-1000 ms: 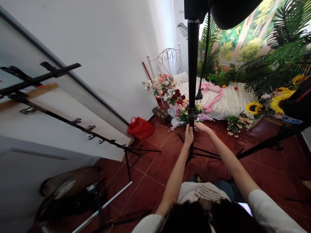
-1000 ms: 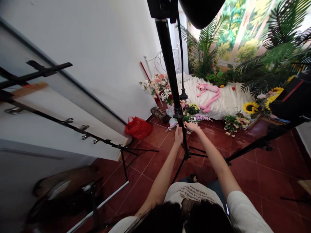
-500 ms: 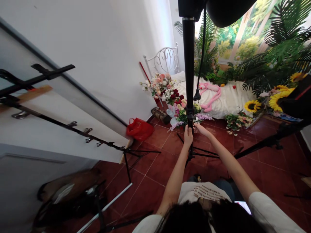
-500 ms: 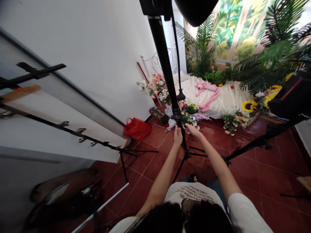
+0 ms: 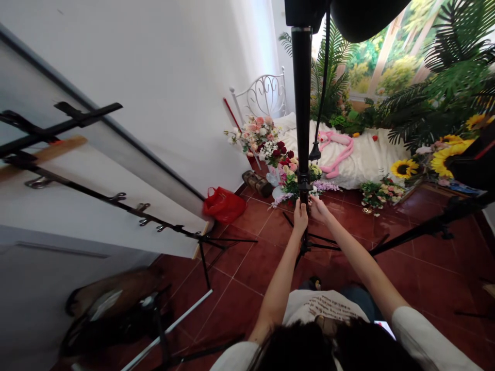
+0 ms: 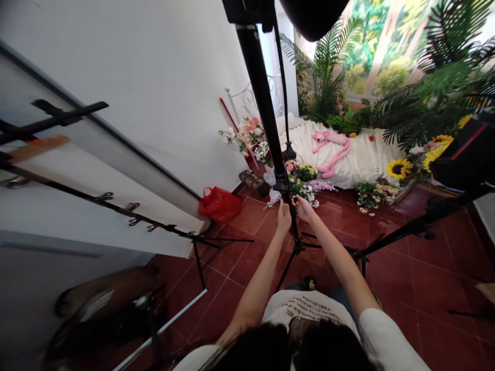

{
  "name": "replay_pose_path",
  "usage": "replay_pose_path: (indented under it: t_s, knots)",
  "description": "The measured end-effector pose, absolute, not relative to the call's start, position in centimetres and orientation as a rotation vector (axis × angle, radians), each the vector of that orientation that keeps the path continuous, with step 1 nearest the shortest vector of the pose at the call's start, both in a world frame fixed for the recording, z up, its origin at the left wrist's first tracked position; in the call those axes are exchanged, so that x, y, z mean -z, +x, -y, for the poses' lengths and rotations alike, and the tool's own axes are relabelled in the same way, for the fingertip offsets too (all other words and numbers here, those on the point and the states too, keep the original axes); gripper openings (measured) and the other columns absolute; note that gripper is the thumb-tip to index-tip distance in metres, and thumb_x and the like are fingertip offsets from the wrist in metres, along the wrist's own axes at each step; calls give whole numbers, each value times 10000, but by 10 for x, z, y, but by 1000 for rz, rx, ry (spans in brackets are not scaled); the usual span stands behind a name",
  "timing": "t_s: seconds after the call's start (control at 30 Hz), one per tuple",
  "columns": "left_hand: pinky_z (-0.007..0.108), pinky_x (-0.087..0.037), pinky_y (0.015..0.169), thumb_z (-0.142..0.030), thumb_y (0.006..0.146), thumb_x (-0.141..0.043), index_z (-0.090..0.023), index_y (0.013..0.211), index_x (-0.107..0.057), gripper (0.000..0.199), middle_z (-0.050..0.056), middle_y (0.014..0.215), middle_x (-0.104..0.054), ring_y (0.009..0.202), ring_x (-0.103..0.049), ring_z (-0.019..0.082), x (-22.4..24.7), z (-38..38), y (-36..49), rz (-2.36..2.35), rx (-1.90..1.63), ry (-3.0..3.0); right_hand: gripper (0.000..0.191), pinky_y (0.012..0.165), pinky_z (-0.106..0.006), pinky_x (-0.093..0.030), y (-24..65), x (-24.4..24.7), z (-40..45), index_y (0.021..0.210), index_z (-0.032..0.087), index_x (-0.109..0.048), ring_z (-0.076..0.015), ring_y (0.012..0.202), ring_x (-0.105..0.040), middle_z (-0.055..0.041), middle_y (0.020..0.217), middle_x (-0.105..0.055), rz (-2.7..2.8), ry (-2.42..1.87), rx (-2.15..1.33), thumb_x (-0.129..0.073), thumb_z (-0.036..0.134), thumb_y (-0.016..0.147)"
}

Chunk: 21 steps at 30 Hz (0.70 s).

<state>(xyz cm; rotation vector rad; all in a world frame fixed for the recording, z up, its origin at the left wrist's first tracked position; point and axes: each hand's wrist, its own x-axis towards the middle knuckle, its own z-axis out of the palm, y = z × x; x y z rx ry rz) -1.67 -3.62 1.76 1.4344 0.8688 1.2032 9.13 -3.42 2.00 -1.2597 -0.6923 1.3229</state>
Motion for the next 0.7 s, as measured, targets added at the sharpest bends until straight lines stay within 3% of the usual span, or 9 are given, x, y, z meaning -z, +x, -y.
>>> replay_pose_path:
  t_s: [0.1, 0.2, 0.33, 0.43, 0.53, 0.63, 0.7]
  knots:
    - [356, -504, 894, -772, 850, -364, -187, 1019, -600, 653, 108, 974, -676, 930, -640, 212, -17, 36, -16, -847, -1217, 1445, 438, 695, -248, -503, 94, -26, 29, 664, 231, -431, -161, 664, -590, -12, 626, -575, 602, -1182, -1290, -470, 607, 885]
    - [346, -495, 876, -793, 838, -346, -202, 988, -584, 654, 89, 936, -657, 893, -620, 200, -18, 35, -17, -843, -1220, 1466, 552, 746, -248, -510, 104, -21, 34, 612, 230, -364, -154, 719, -598, -15, 669, -583, 655, -1199, -1254, -439, 721, 852]
    - [333, -489, 837, -803, 834, -332, -206, 910, -567, 645, 79, 874, -635, 827, -605, 193, -21, 36, -18, -826, -1208, 1476, 622, 881, -274, -490, 122, -5, 52, 596, 195, -532, -178, 917, -624, -62, 804, -666, 911, -1509, -1176, -392, 738, 865]
    - [338, -489, 837, -799, 836, -336, -210, 899, -563, 634, 79, 870, -636, 823, -607, 196, -22, 36, -19, -820, -1210, 1464, 598, 940, -320, -477, 131, -1, 60, 780, 161, -682, -190, 988, -636, -102, 1006, -716, 964, -1633, -1186, -366, 646, 927]
    - [346, -483, 876, -808, 828, -339, -215, 906, -572, 642, 77, 893, -647, 860, -612, 201, -20, 35, -18, -826, -1209, 1467, 590, 952, -369, -489, 134, -17, 54, 994, 159, -691, -205, 1024, -652, -133, 1149, -698, 853, -1564, -1189, -342, 632, 949]
    - [343, -483, 874, -823, 814, -341, -211, 927, -580, 666, 77, 894, -648, 865, -610, 202, -16, 34, -17, -845, -1208, 1455, 619, 989, -372, -485, 134, -54, 45, 1232, 216, -606, -214, 1111, -636, -118, 1249, -661, 979, -1283, -1033, -553, 692, 839]
    - [327, -486, 846, -809, 826, -340, -207, 937, -580, 657, 73, 887, -642, 842, -603, 191, -14, 33, -17, -839, -1207, 1446, 852, 995, -348, -494, 132, -87, 42, 1355, 252, -511, -218, 1152, -621, -113, 1312, -619, 1106, -1054, -960, -755, 683, 662]
